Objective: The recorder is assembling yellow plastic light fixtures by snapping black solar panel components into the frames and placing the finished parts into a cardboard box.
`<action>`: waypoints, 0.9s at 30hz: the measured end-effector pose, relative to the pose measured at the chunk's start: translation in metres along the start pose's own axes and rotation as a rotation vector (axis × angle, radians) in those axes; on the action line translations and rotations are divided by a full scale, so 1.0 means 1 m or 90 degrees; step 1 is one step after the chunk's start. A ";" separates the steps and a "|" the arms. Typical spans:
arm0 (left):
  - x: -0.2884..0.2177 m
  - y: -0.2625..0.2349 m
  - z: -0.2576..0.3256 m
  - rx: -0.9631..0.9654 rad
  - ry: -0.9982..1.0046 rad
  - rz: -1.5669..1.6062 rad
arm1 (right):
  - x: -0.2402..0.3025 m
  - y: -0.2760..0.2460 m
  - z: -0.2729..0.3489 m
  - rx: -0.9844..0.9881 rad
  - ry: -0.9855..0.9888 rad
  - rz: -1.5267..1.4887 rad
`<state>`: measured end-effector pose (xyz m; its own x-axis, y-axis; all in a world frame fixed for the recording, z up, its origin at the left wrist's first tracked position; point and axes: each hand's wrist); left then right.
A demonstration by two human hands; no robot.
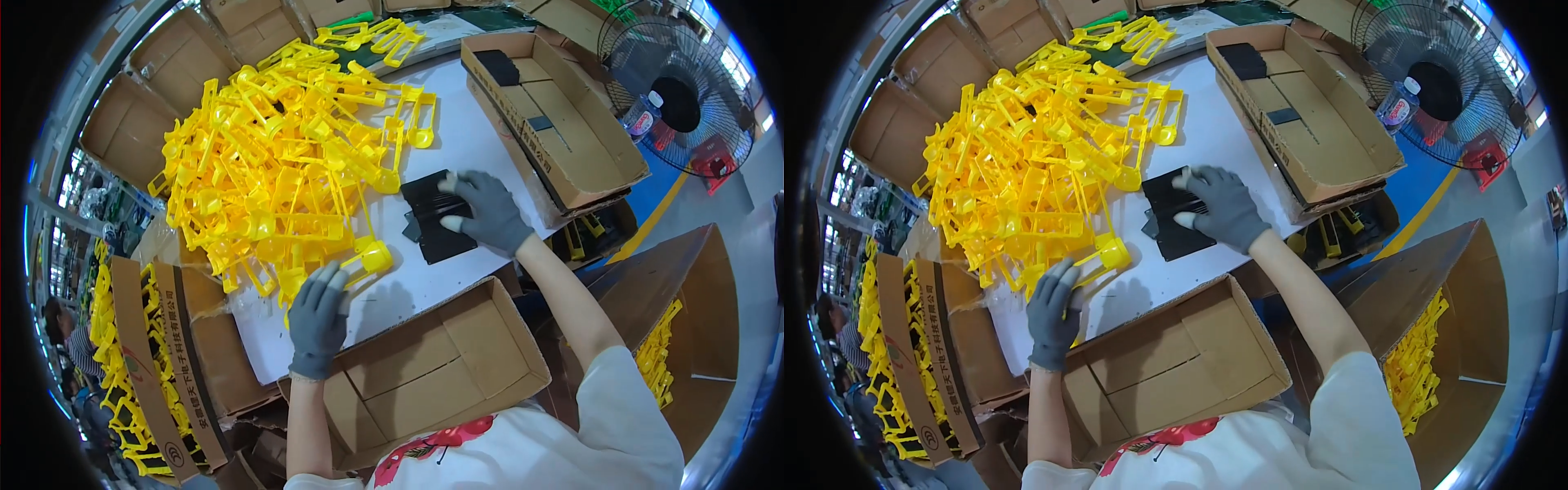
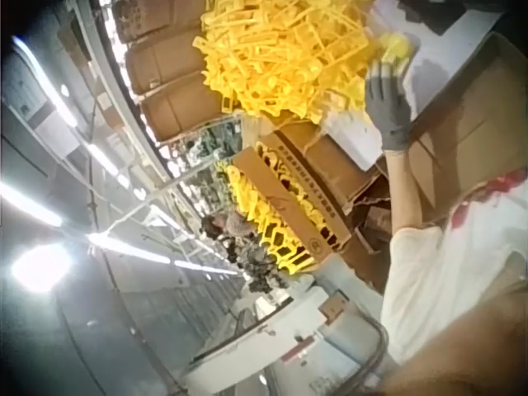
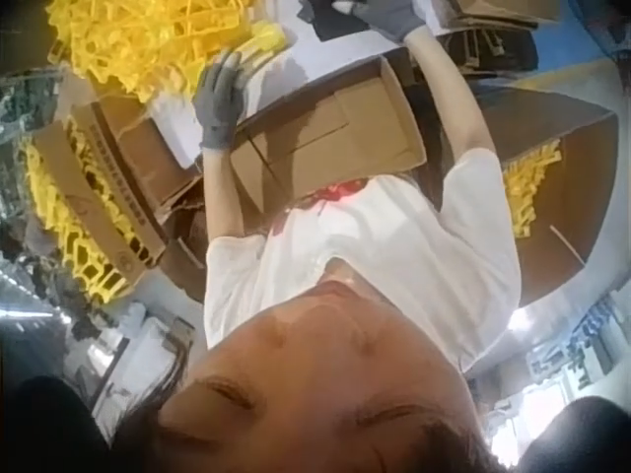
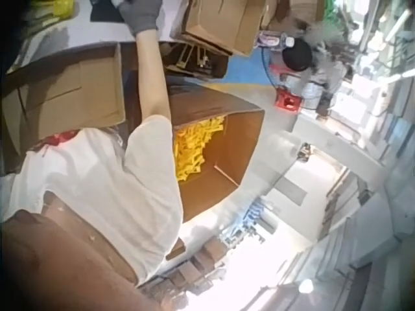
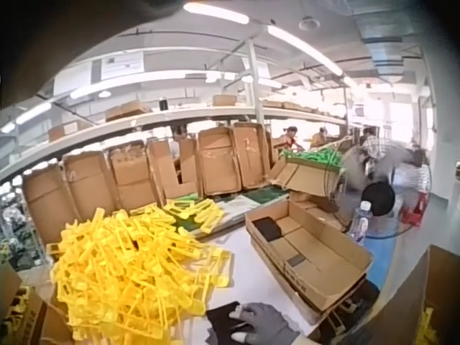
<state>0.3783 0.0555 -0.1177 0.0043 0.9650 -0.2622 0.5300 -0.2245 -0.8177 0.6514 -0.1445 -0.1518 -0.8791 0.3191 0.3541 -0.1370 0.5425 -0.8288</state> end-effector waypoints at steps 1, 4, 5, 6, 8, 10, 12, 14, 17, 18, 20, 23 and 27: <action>-0.004 -0.006 0.009 -0.052 -0.050 0.009 | 0.000 0.000 0.011 0.043 0.003 -0.068; -0.007 -0.015 0.043 -0.144 -0.169 0.011 | 0.022 0.006 0.038 0.100 -0.048 0.026; -0.007 -0.018 0.051 -0.144 -0.179 -0.001 | 0.024 0.011 0.039 0.094 -0.037 0.076; -0.007 -0.021 0.059 -0.171 -0.225 0.010 | 0.028 0.010 0.037 0.126 -0.021 0.084; -0.002 -0.025 0.073 -0.209 -0.285 0.017 | 0.034 0.003 0.029 0.199 -0.035 0.129; -0.003 -0.027 0.075 -0.226 -0.380 0.040 | 0.037 0.002 0.025 0.222 -0.026 0.127; 0.000 -0.029 0.073 -0.220 -0.435 0.039 | 0.037 0.003 0.023 0.243 0.010 0.121; 0.003 -0.033 0.062 -0.184 -0.474 -0.017 | 0.035 0.004 0.021 0.250 -0.007 0.109; 0.020 -0.037 0.034 -0.079 -0.357 -0.085 | 0.055 -0.006 0.018 0.212 0.048 0.005; 0.024 -0.035 0.020 -0.022 -0.300 -0.116 | 0.061 -0.014 0.018 0.162 0.120 -0.080; 0.042 -0.037 0.010 0.146 -0.218 -0.155 | 0.074 -0.027 0.023 0.102 0.116 -0.114; 0.060 -0.033 0.003 0.155 -0.126 -0.177 | 0.099 -0.035 0.039 0.125 0.288 -0.350; 0.054 -0.045 0.006 0.146 -0.101 -0.114 | 0.121 -0.045 0.073 0.148 0.384 -0.590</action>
<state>0.3499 0.1169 -0.0978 -0.2136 0.9628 -0.1653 0.3052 -0.0950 -0.9475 0.5173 -0.1870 -0.1035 -0.0394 0.2266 0.9732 -0.7588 0.6269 -0.1767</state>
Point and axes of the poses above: each hand's wrist, its own z-axis away from the middle knuckle, its own y-axis out of the palm, x = y × z, and after that the axes turned 4 degrees about z, right-handed
